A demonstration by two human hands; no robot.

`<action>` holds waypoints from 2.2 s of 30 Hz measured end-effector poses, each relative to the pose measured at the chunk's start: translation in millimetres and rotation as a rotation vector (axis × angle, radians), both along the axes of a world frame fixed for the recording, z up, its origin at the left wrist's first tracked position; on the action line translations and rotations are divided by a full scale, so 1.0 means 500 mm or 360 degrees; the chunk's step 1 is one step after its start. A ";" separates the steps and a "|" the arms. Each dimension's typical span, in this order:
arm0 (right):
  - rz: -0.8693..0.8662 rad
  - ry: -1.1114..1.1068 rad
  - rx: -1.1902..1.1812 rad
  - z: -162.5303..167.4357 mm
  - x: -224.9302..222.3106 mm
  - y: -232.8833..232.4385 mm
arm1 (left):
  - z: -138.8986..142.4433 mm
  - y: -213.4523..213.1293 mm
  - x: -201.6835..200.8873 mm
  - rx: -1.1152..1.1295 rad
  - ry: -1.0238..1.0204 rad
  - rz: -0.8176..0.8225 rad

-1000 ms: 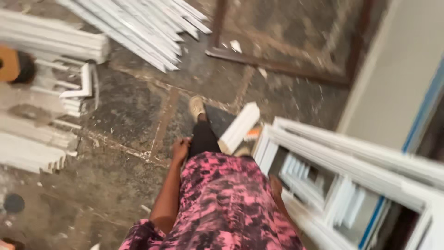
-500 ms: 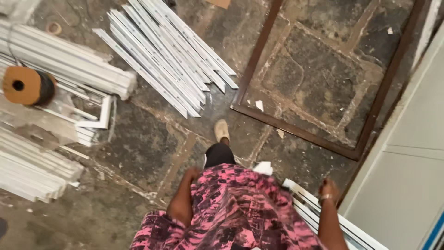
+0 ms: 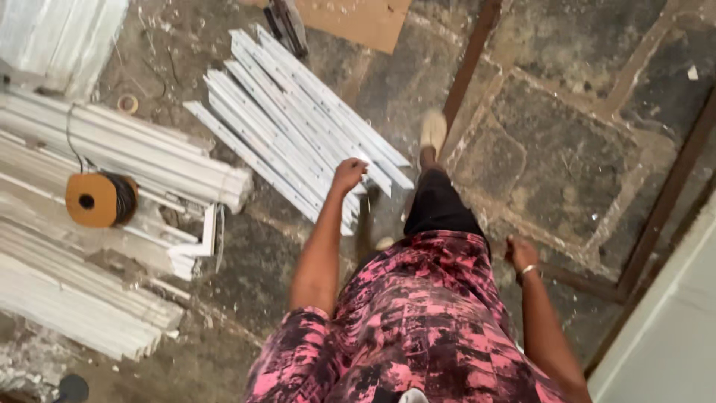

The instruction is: The person picks up white PVC window frame profiles from a stack, carries them to a cutting machine, and places them into the machine's clamps. They then operate the machine's control panel to cut the profiles.

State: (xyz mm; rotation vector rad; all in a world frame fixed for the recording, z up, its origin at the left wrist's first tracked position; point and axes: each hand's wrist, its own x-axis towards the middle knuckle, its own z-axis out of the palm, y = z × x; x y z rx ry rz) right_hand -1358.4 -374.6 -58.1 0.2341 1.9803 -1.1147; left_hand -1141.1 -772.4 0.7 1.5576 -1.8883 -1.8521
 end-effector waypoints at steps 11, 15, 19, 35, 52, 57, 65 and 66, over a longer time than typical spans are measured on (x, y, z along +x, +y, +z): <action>0.1033 0.0049 0.0769 0.031 -0.475 -0.582 | -0.032 -0.523 -0.554 0.0085 -0.0329 -0.0485; 0.0835 0.0551 0.0263 0.099 -0.759 -0.996 | -0.013 -0.739 -0.649 -0.0342 -0.0606 -0.0524; 0.0879 0.1052 -0.0432 0.170 -1.017 -1.362 | -0.002 -0.896 -0.728 0.0249 0.0038 0.0461; 0.0683 -0.0277 0.0935 0.060 -1.315 -1.949 | -0.022 -1.688 -1.074 0.0227 -0.0719 -0.0011; 0.1504 0.0837 0.0826 0.090 -2.059 -2.612 | 0.045 -2.579 -2.130 -0.0466 -0.0709 -0.0555; -0.0578 0.0256 -0.0464 0.167 -2.317 -2.767 | 0.058 -2.648 -2.358 -0.0865 -0.0436 -0.0510; -0.0715 0.0184 -0.0228 0.190 -2.587 -2.956 | -0.011 -2.894 -2.639 -0.0780 -0.0432 -0.1059; -0.0883 0.0088 -0.0284 0.171 -2.607 -2.972 | -0.035 -2.928 -2.679 -0.0746 -0.0476 -0.1076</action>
